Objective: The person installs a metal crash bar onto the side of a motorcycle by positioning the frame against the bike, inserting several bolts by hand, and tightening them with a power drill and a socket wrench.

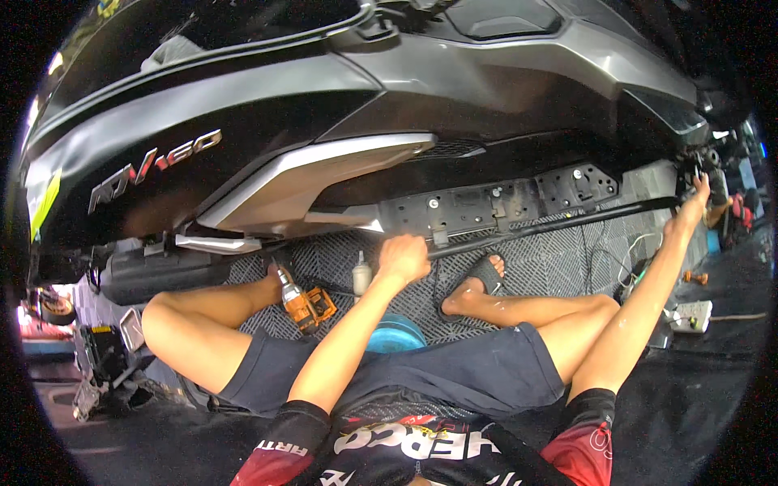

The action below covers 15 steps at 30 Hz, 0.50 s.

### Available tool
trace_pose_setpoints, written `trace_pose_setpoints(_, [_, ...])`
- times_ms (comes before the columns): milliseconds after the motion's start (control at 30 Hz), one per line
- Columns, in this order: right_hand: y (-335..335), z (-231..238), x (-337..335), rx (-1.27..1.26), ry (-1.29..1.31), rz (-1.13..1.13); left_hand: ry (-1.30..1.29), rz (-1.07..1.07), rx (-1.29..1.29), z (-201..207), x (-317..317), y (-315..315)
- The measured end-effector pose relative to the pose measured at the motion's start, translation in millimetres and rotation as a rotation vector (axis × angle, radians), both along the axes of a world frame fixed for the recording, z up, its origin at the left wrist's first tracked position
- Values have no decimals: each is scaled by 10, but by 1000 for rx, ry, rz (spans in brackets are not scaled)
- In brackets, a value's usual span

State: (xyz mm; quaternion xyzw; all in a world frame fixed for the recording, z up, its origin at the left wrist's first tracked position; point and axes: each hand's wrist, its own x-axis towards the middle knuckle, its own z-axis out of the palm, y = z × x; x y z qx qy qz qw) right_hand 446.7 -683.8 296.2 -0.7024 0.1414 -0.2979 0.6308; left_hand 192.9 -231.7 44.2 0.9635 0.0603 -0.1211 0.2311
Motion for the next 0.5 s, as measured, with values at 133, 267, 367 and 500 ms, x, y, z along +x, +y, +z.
trace_pose_setpoints(133, [132, -18, -21, -42, -193, -3, -29, -8, -42, 13, -32, -39])
trace_pose_setpoints(267, [269, -182, 85, 23, -86, 56, 51, 13, -55, 10, -59, 36])
trace_pose_setpoints(367, [-108, -68, 249, -108, -245, 50, 12, 46, -52, -27, -75, 1])
trace_pose_setpoints(500, [-1079, 393, 350, -977, -436, -271, -72, -32, -174, 46, 67, -124])
